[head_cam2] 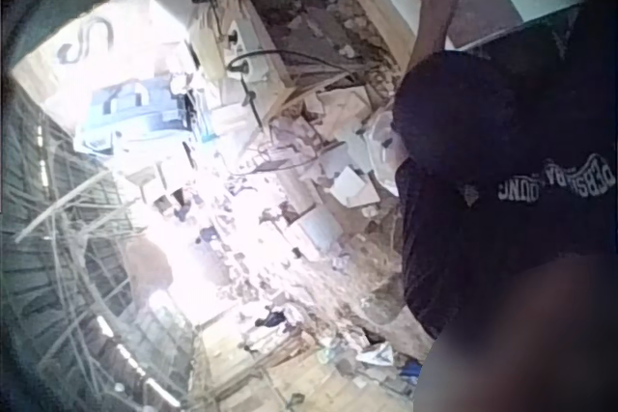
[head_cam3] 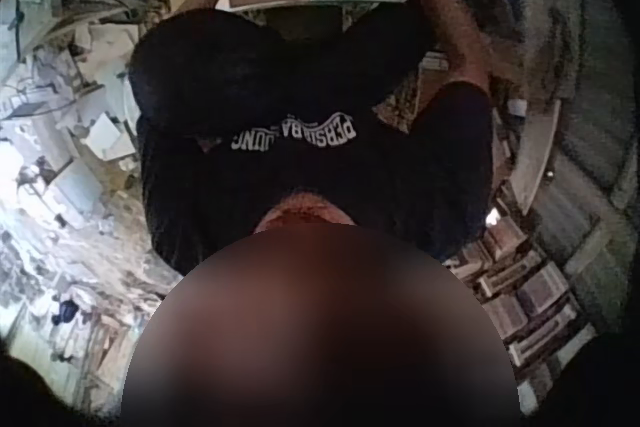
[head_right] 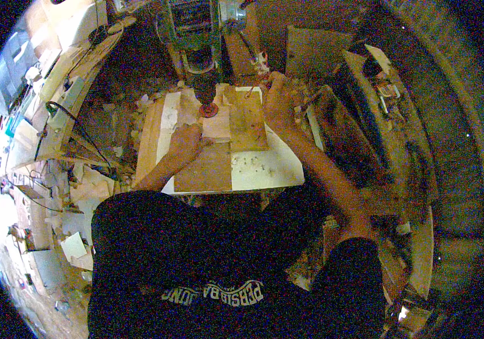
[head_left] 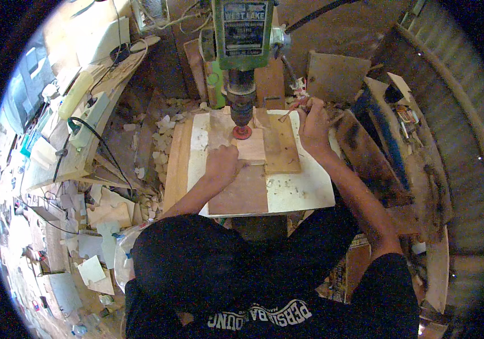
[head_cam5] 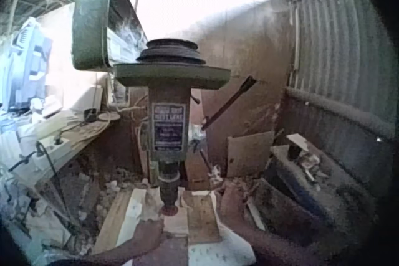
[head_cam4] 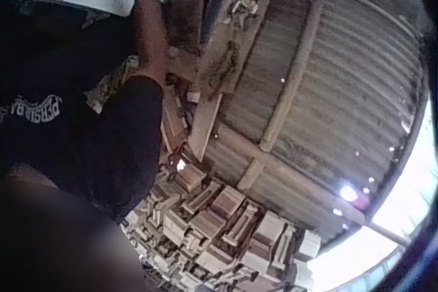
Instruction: The person uses a drill press to bore holes into small wooden blocks. They position each block under the drill bit, lower the spindle to drill, then lift and remove the block. The person repeats this process for several blocks, occasionally inspecting the drilled holes.
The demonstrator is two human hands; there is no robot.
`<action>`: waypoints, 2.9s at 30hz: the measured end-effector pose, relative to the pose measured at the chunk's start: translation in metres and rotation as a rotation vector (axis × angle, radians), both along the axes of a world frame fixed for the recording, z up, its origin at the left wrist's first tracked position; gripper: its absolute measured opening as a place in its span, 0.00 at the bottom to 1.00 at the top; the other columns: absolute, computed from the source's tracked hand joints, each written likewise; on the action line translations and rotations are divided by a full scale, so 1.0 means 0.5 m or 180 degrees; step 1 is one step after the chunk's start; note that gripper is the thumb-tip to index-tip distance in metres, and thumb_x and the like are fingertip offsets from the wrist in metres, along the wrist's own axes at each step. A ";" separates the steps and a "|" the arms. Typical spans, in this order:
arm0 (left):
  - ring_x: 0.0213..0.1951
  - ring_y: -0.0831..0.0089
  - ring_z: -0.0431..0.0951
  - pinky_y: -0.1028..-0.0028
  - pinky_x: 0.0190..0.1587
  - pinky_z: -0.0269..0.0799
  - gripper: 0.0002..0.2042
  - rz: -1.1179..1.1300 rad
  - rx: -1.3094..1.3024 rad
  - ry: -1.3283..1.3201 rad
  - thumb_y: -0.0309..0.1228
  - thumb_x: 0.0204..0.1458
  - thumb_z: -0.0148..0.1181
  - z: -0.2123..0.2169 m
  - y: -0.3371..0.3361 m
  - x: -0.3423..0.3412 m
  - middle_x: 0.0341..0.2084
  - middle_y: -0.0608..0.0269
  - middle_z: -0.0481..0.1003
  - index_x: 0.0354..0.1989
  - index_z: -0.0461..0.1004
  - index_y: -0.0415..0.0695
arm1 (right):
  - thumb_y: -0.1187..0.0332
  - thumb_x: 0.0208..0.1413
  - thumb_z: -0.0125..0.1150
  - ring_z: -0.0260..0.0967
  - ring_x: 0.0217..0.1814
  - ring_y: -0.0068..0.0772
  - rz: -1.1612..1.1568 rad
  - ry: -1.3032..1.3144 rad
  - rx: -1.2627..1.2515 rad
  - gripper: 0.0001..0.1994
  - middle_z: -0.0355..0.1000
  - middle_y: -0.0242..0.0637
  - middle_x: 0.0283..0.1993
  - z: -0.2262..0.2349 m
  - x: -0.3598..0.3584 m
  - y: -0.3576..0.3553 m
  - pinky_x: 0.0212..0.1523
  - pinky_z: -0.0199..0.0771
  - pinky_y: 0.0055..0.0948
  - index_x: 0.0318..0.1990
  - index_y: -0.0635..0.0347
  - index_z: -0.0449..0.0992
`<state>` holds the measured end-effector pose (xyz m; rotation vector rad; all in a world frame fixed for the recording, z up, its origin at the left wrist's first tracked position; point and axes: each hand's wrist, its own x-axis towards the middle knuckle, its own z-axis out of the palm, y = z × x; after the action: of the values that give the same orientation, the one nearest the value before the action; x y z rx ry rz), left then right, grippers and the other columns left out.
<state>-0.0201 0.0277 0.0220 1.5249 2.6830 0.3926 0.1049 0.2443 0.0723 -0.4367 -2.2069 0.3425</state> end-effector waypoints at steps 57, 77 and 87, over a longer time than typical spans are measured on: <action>0.32 0.52 0.81 0.59 0.37 0.77 0.23 0.0012 0.0132 0.0015 0.51 0.50 0.64 -0.016 -0.006 0.011 0.25 0.47 0.78 0.32 0.78 0.38 | 0.65 0.55 0.67 0.75 0.40 0.58 -0.0449 -0.0646 -0.0038 0.15 0.76 0.54 0.35 -0.003 -0.035 0.089 0.39 0.73 0.44 0.42 0.66 0.72; 0.35 0.49 0.81 0.56 0.37 0.76 0.23 0.0057 0.0211 -0.0236 0.49 0.49 0.66 -0.018 -0.005 0.006 0.29 0.42 0.78 0.32 0.78 0.36 | 0.62 0.54 0.67 0.72 0.32 0.55 -0.0503 -0.1112 -0.0420 0.16 0.73 0.51 0.31 0.058 -0.033 0.047 0.35 0.71 0.44 0.37 0.66 0.69; 0.33 0.50 0.81 0.53 0.39 0.75 0.15 0.0150 0.0398 -0.0323 0.40 0.51 0.64 -0.036 -0.006 0.011 0.28 0.46 0.79 0.31 0.78 0.37 | 0.64 0.61 0.53 0.71 0.36 0.29 0.0744 0.0639 0.0002 0.12 0.72 0.36 0.36 0.521 -0.055 0.046 0.39 0.73 0.29 0.47 0.61 0.70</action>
<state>-0.0148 0.0246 0.0039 1.4303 2.6659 0.6331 0.0775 0.2672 0.3329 -0.1357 -2.0634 0.4888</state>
